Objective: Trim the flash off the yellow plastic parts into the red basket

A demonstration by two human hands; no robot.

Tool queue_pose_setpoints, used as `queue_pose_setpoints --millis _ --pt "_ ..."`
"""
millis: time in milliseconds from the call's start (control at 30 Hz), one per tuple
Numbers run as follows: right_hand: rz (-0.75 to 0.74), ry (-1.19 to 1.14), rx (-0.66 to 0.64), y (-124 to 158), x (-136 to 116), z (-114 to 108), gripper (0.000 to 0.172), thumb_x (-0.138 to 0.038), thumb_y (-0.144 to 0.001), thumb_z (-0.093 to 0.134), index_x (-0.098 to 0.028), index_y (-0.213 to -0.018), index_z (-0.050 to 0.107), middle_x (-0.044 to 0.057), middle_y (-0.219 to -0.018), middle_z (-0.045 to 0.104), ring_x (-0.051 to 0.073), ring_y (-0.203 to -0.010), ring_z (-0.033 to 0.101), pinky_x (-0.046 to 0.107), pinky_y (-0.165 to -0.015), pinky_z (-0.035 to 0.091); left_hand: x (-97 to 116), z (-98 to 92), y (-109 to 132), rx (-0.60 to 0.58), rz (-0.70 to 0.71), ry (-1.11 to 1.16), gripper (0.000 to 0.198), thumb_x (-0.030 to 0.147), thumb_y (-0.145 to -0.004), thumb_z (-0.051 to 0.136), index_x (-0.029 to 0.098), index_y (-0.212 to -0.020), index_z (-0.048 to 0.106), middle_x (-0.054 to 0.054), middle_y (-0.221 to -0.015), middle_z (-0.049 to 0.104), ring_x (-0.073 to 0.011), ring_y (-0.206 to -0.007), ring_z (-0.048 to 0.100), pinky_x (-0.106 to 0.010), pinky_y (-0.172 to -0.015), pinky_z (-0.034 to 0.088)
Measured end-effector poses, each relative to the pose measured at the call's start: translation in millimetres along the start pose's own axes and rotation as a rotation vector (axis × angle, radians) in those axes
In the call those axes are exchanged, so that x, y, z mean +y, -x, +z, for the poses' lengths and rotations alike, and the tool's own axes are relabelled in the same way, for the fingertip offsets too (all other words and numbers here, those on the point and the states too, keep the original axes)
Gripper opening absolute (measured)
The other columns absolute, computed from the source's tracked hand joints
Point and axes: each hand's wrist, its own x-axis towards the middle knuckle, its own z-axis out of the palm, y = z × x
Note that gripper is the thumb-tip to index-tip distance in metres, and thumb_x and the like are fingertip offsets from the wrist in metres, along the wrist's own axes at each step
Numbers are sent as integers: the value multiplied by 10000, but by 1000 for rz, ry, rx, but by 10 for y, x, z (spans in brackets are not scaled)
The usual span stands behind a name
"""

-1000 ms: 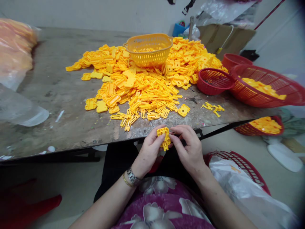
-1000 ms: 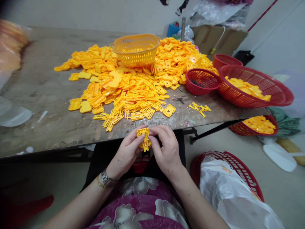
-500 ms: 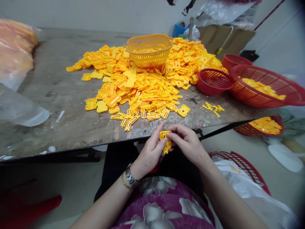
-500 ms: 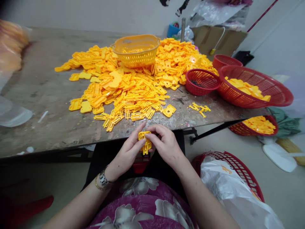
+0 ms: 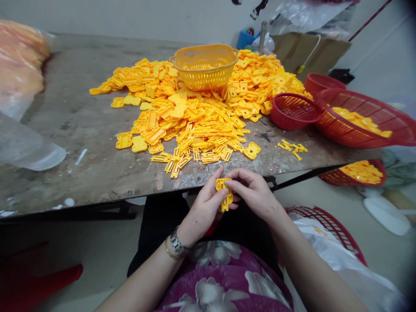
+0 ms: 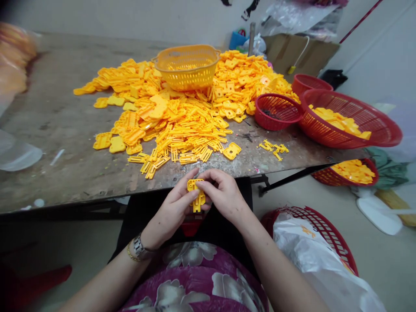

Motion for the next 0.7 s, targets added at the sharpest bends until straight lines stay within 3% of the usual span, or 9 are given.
queue_pose_setpoints --millis 100,233,467,700 --pt "-3 -15 -30 -26 -31 -14 164 -290 -829 579 -168 -907 656 18 -836 654 127 -734 590 246 -648 501 35 13 11 -6 -40 143 671 170 -827 603 241 -1431 320 -126 -1195 614 -228 -878 682 -341 -694 563" --pt "29 -61 -18 -30 -40 -43 200 -286 -853 548 -188 -997 647 6 -866 666 110 -718 607 241 -670 514 98 -16 31 -22 -70 204 566 162 -864 549 192 -1395 356 -136 -1081 656 -247 -900 680 -381 -731 565" --pt "32 -112 51 -23 3 -62 195 -277 -838 568 -193 -1002 634 29 -932 696 147 -799 664 286 -713 570 100 -67 2 -106 -91 331 303 219 -914 469 124 -1186 562 -156 -1134 654 -261 -1037 640 -399 -867 536" --pt "31 -153 56 -19 55 -42 228 -287 -842 575 -192 -1046 616 37 -936 698 146 -755 679 293 -700 580 97 -92 -12 -72 -90 342 292 225 -913 483 110 -1155 600 -163 -1207 631 -274 -1101 614 -393 -908 523"
